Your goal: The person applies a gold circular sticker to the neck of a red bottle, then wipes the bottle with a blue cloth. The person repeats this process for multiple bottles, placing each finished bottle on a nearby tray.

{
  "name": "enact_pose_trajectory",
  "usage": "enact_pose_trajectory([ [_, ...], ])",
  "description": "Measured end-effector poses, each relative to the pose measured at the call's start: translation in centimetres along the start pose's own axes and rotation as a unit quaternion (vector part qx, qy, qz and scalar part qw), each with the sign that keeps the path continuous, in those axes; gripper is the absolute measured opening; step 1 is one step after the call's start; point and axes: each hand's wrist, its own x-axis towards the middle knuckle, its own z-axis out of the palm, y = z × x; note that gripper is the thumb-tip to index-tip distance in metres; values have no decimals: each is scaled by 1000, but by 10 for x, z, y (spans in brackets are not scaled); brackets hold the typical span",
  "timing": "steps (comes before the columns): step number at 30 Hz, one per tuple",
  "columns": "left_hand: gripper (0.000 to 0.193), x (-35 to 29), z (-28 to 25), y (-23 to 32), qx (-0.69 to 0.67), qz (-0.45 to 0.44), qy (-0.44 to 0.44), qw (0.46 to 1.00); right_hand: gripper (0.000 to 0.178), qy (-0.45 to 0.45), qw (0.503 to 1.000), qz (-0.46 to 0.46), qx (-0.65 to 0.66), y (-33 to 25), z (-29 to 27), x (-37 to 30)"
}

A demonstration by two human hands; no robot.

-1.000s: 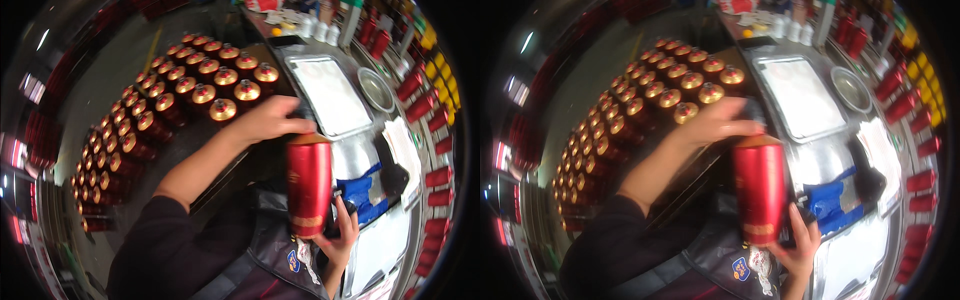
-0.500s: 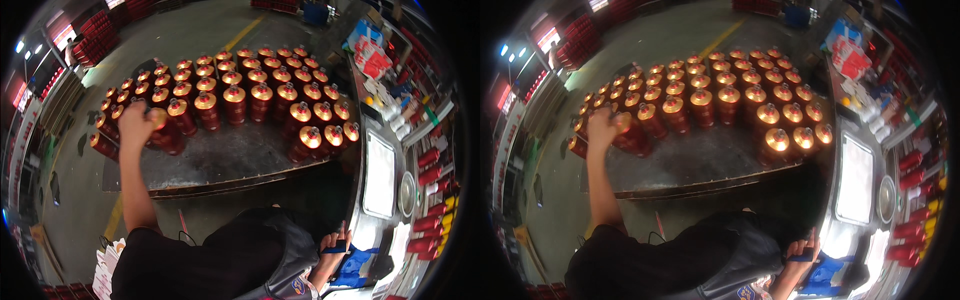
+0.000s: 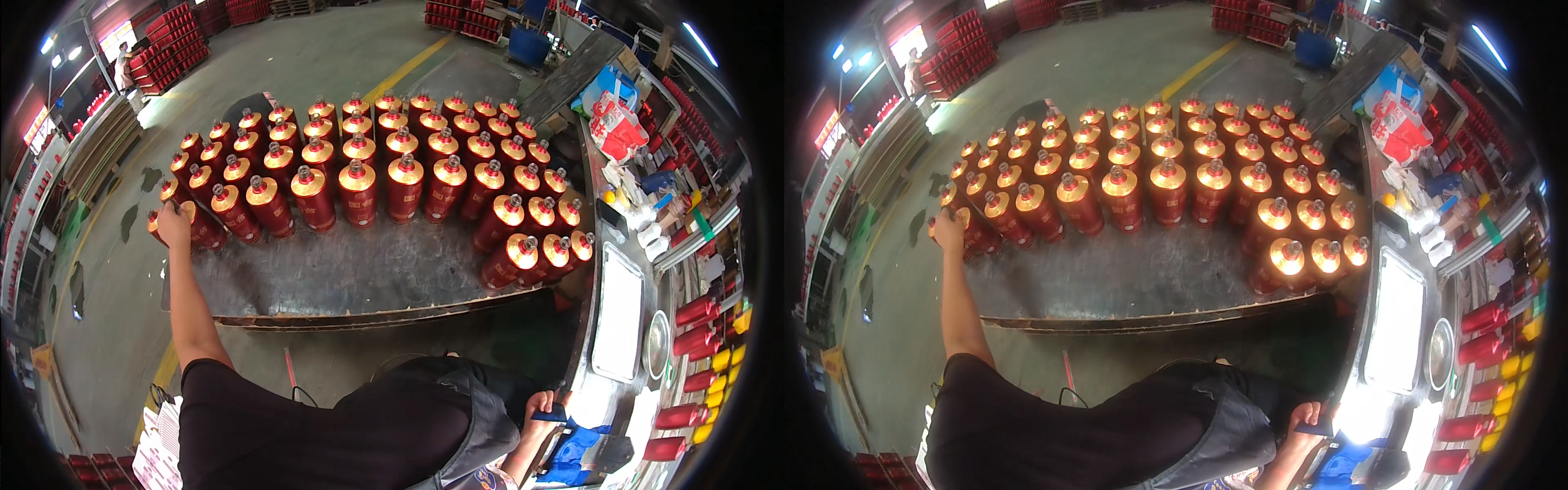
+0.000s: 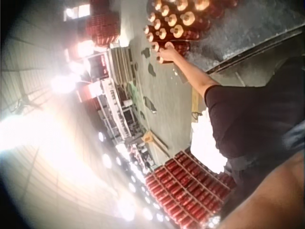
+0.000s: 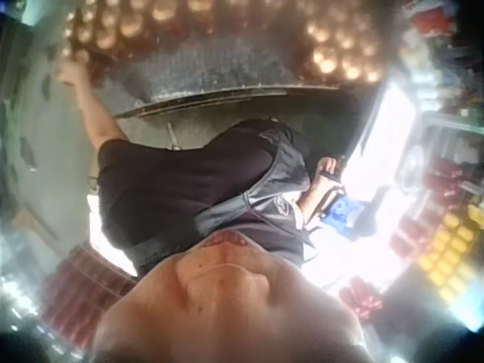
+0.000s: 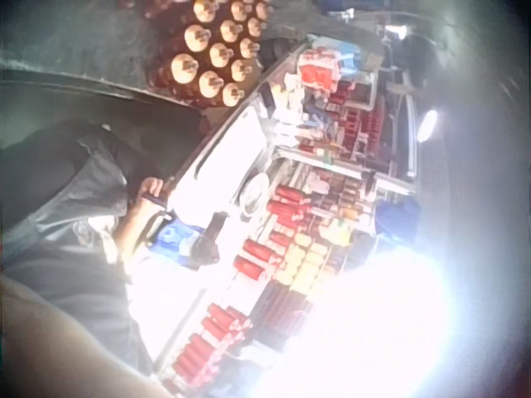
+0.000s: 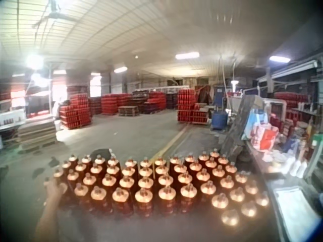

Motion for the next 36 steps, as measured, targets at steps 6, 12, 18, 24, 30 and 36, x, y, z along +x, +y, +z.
enact_pose_trajectory([
  [6,27,-1,49,-27,-84,21,20,996,30,39,999,-18,34,0,0,-1],
  [12,58,11,82,-37,-64,122,123,983,41,75,993,-3,93,11,4,-11],
  [18,65,17,40,61,-117,-148,63,980,41,79,981,30,-173,31,67,-45],
  [24,28,-116,-75,408,-599,138,-115,781,54,140,946,-153,-248,-3,122,-90],
  [30,29,-406,-317,665,-749,396,-498,188,33,169,913,-309,-208,-52,112,-177],
  [36,41,-637,-500,843,-714,565,-356,209,31,317,834,-439,-103,-61,82,-245],
])
